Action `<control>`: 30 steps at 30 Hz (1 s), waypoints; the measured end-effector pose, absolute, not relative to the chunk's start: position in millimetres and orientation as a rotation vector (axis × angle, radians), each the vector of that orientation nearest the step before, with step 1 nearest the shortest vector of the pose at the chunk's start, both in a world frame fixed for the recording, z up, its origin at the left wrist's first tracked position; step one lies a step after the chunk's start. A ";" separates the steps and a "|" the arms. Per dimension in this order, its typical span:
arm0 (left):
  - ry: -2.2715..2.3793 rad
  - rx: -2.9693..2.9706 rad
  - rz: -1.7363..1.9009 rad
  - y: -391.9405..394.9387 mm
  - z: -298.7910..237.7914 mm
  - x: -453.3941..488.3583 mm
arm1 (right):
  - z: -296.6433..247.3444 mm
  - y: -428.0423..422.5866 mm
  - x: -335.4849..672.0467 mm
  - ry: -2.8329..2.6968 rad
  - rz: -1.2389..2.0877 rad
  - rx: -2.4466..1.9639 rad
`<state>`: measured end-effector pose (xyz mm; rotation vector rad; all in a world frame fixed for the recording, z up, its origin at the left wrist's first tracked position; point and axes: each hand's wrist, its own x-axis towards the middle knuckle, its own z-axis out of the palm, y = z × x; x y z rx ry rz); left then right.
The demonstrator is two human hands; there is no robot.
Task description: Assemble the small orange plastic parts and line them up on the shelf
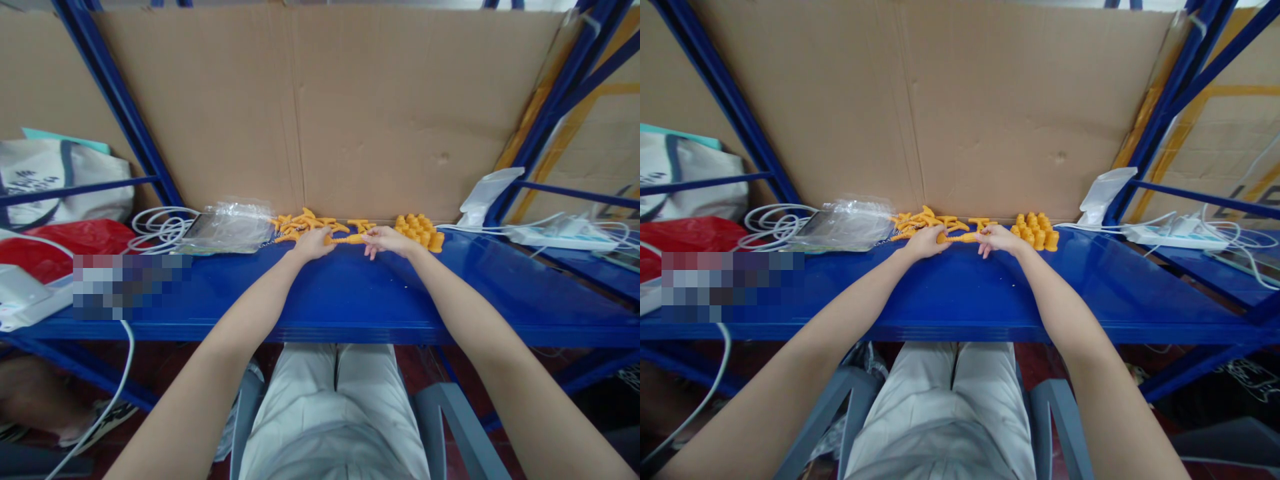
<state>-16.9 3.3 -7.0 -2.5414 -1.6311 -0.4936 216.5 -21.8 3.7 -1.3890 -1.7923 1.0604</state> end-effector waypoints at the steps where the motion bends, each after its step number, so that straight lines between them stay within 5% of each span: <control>1: -1.632 -2.546 -0.501 3.5 -6.9 -16.7 | 3.8 -21.3 215.9 -1.779 1.061 -1.407; 30: -1.654 -2.569 -0.611 2.4 -4.4 -18.7 | 3.1 -21.3 215.3 -1.812 0.970 -1.418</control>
